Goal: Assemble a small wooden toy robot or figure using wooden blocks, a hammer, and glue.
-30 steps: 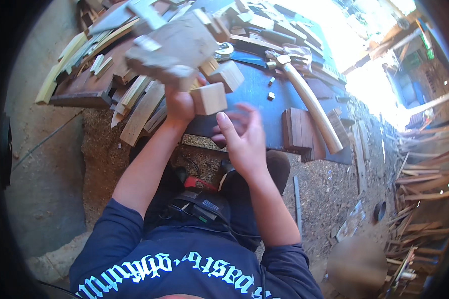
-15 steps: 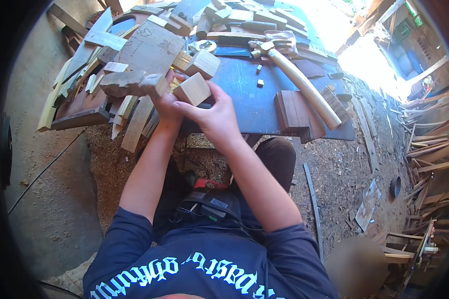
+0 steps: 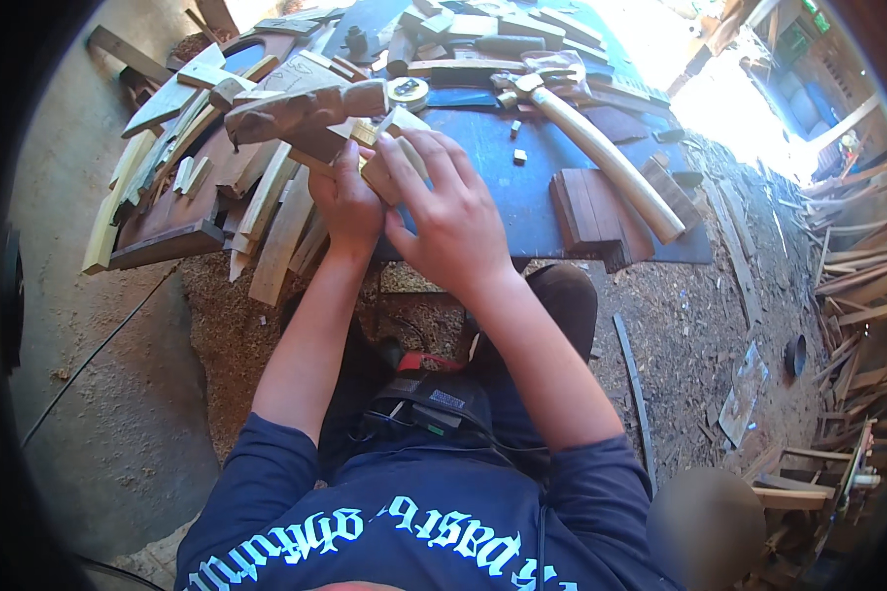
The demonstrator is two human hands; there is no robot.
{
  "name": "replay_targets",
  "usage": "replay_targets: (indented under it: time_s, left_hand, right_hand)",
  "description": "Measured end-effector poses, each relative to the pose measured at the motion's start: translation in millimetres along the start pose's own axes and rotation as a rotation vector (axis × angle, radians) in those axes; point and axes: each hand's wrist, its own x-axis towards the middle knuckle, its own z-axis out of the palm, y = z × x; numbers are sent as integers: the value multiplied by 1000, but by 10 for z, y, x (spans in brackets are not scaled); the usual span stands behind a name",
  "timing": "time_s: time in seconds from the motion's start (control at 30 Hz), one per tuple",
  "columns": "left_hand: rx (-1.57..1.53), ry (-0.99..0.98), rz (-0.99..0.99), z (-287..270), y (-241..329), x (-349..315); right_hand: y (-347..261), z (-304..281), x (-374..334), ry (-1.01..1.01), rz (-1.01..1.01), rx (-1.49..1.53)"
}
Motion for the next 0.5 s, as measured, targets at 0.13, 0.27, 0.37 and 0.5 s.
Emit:
replay_targets:
  time_s: [0.13, 0.27, 0.37, 0.5]
  left_hand:
    - [56, -77, 9, -24, -32, 26]
    - [94, -168, 51, -16, -35, 2]
    - [138, -194, 82, -32, -46, -14]
    - [289, -279, 194, -26, 29, -14]
  right_hand:
    - [122, -132, 61, -127, 0, 46]
    - [271, -259, 80, -219, -8, 64]
    - [247, -200, 44, -218, 0, 33]
    - [314, -126, -79, -202, 10, -15]
